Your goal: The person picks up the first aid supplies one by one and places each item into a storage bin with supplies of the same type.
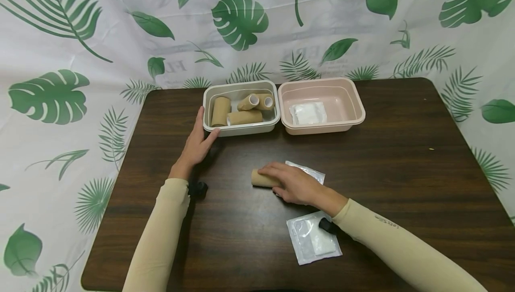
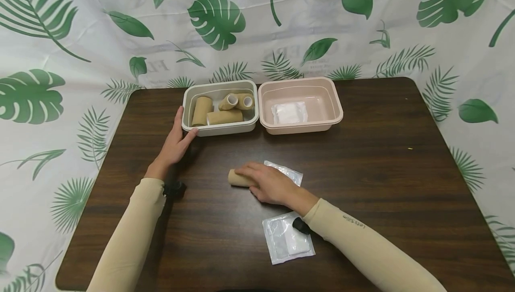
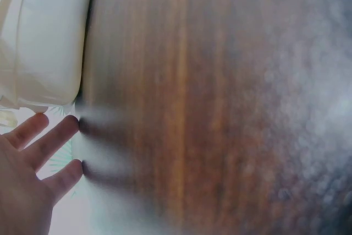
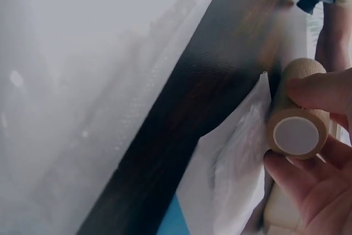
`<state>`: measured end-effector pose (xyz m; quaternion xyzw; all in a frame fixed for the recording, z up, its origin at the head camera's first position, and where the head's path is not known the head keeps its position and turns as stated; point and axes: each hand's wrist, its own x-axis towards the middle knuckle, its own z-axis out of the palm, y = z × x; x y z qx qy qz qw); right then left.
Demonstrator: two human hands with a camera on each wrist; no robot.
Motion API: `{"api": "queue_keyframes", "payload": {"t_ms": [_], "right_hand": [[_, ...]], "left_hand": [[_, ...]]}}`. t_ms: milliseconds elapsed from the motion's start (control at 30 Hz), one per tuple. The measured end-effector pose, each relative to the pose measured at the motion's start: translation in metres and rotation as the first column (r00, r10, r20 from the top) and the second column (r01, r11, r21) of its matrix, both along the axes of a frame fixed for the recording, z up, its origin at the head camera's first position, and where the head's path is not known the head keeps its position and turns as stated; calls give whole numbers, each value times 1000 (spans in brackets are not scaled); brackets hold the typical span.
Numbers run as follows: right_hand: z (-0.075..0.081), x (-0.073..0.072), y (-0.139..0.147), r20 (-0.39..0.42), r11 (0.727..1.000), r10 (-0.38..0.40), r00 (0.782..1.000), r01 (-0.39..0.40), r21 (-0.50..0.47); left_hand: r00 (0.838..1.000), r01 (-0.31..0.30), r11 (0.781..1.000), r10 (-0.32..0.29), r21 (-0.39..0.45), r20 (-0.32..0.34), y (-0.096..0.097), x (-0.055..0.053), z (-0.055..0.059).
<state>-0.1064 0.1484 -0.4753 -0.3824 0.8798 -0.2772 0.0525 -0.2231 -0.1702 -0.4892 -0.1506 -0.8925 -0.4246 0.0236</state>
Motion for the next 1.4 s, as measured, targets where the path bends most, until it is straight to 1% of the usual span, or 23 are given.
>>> {"api": "queue_keyframes", "payload": {"t_ms": [133,300,533,667,867,1100,1233,1400], "right_hand": [[2,1,-1,-7,1000,10,1000,-10,0],[8,-1,-3,-28,1000,21,999,-21,-6],[21,-8,-4,-59,997,29,998,-33,-66],[27,-15,-5,-98,996,13,995,-22,-92],[38,-30,-3,-150,991,-32,988,12,-133],[50,-57,1,-191,977,-111,975,71,-201],[52,-72,2,-202,972,-149,968,105,-212],[49,-86,-1,-235,967,-177,956,123,-225]], "left_hand": [[1000,3,1000,-3,3,0,0,0,-1],[1000,-3,1000,3,7,6,0,1,0],[1000,-7,1000,7,4,3,-1,-1,2],[1000,-6,1000,6,1,-1,-1,0,2],[1000,-2,1000,2,4,-1,0,-1,2],[1000,-5,1000,5,6,6,0,-1,1],[1000,-5,1000,5,3,12,0,-1,0],[1000,-8,1000,8,1,11,0,-2,-1]]}}
